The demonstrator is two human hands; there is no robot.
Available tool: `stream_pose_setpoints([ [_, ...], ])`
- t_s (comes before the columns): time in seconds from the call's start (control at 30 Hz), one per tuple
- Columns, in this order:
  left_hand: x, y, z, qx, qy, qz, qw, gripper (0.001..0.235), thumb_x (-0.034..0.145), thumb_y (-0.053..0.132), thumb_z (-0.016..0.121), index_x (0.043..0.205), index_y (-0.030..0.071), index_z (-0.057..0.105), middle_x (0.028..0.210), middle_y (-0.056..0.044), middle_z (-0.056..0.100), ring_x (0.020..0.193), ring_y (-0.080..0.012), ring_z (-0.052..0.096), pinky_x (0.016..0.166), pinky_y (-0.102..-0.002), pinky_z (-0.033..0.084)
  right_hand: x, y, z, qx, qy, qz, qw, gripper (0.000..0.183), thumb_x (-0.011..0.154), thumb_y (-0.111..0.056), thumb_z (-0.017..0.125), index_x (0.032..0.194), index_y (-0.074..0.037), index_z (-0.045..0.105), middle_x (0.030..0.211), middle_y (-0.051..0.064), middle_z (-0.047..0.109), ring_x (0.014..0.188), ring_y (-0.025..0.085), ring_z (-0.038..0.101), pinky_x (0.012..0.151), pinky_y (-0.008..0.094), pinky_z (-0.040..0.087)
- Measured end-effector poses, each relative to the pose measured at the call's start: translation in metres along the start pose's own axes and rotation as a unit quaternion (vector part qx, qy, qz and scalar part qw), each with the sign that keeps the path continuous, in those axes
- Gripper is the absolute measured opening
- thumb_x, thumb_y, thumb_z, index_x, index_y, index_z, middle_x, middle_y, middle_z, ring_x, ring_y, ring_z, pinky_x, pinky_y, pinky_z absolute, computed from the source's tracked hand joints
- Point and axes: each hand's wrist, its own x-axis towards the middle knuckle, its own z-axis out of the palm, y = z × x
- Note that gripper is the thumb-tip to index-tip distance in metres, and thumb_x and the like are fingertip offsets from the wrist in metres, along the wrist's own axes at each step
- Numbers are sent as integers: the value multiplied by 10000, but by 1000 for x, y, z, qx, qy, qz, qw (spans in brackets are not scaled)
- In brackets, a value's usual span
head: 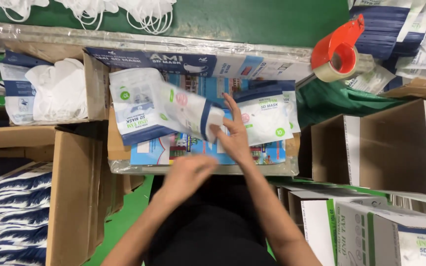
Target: The recorder is packing individual face masks into plastic pouches and then into cardboard boxes.
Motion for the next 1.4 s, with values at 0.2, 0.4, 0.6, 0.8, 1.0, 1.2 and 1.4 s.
stream_pose_setpoints([
  [0.2,41,43,-59,226,179,220,932,279,866,69,729,1135,-4,716,1108,-184,746,982,-352,721,846,-427,562,-3,-35,-20,-20,-191,25,981,218,861,12,726,1073,-39,741,1568,131,463,1242,250,644,892,363,608],
  [0.4,38,15,-31,115,127,258,951,155,912,91,767,1056,39,747,986,-121,764,881,-271,747,757,-361,586,-21,-11,-24,-138,-215,-21,967,236,855,3,692,1082,-14,755,1292,94,681,1102,262,672,934,357,558],
  [0.6,30,-11,-18,-72,284,6,956,103,954,60,759,959,-25,701,734,-126,601,610,-126,464,585,-298,403,-20,-16,-41,114,-48,128,984,297,1010,46,589,1278,-23,696,1200,69,705,1029,132,634,904,263,524],
  [0.8,39,-20,9,-13,224,64,972,192,942,87,765,924,-28,612,811,-129,587,734,-197,540,701,-316,474,5,-2,-65,130,66,166,975,449,927,31,633,1359,-39,530,1053,68,678,918,100,637,778,220,503],
  [1.0,34,-71,-39,265,257,99,924,722,739,199,846,1364,4,542,1378,-217,518,1262,-428,455,1058,-542,350,176,16,-66,-323,76,-207,920,380,868,-3,750,1226,-9,624,1157,164,680,1076,343,675,958,414,534],
  [1.2,33,-107,-74,407,170,32,897,694,767,54,761,1431,118,565,1508,-127,484,1411,-381,395,1155,-546,302,394,181,-4,-239,-126,-66,961,495,842,-245,875,1196,14,645,1110,166,744,1029,302,722,897,383,560],
  [1.4,40,-54,-81,184,192,42,963,502,846,87,728,1332,56,608,1410,-173,581,1295,-370,545,1092,-470,407,366,66,26,-505,-334,92,790,662,623,-336,973,1124,-1,699,1085,216,699,1000,377,665,861,466,511],
])
